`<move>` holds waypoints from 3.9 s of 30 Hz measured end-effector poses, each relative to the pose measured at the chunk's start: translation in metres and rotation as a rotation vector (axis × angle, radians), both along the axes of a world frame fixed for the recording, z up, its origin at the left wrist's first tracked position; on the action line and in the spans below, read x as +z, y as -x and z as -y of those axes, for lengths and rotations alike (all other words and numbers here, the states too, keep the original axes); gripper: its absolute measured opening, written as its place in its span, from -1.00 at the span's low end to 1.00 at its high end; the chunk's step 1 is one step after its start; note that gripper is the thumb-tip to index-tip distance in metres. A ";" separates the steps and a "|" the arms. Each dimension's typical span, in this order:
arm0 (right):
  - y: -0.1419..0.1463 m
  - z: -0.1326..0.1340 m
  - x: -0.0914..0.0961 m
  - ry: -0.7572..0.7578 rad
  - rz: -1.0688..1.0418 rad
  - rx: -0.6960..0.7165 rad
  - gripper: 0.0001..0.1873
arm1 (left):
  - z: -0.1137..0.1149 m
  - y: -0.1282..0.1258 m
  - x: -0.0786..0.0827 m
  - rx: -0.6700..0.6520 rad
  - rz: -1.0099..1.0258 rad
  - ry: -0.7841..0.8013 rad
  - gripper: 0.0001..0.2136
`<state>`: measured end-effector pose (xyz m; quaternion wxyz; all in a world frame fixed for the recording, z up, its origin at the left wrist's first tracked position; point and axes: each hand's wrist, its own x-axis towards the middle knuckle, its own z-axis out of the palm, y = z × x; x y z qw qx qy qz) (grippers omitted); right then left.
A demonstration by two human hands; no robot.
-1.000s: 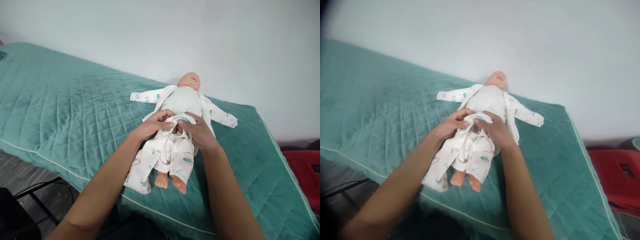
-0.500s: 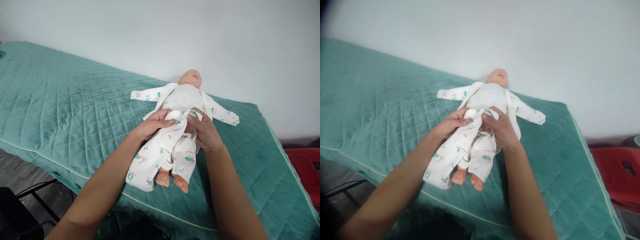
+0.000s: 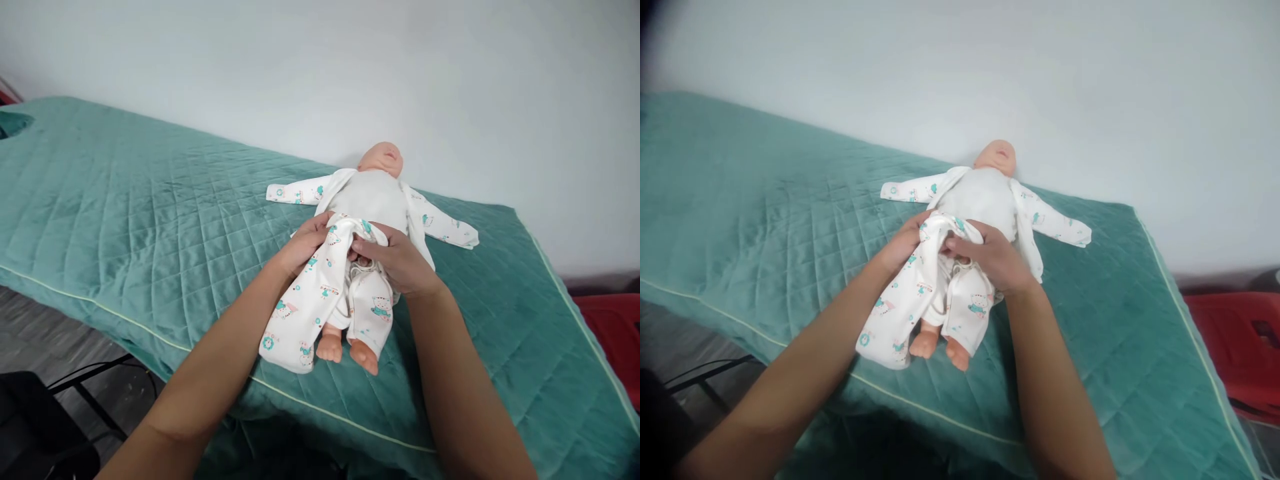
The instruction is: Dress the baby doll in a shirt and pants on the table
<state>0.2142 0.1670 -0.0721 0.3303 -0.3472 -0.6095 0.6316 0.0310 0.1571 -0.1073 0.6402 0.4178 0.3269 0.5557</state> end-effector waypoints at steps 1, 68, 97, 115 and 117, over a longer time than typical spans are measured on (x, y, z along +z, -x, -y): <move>-0.001 0.000 0.001 0.010 -0.028 -0.007 -0.69 | 0.001 0.000 0.000 -0.023 -0.020 -0.002 -0.64; 0.002 -0.005 -0.013 0.144 -0.314 0.100 -0.60 | 0.040 -0.002 0.006 -0.056 -0.066 0.084 -0.45; -0.013 0.006 0.014 -0.043 0.335 0.242 -0.60 | 0.027 0.008 -0.010 -0.162 0.150 0.145 -0.61; -0.002 0.008 0.004 -0.031 0.147 0.073 -0.67 | 0.025 0.001 -0.007 -0.044 0.193 0.086 -0.65; -0.002 0.007 0.003 -0.049 0.130 0.086 -0.64 | 0.026 0.001 -0.005 -0.028 0.195 0.073 -0.70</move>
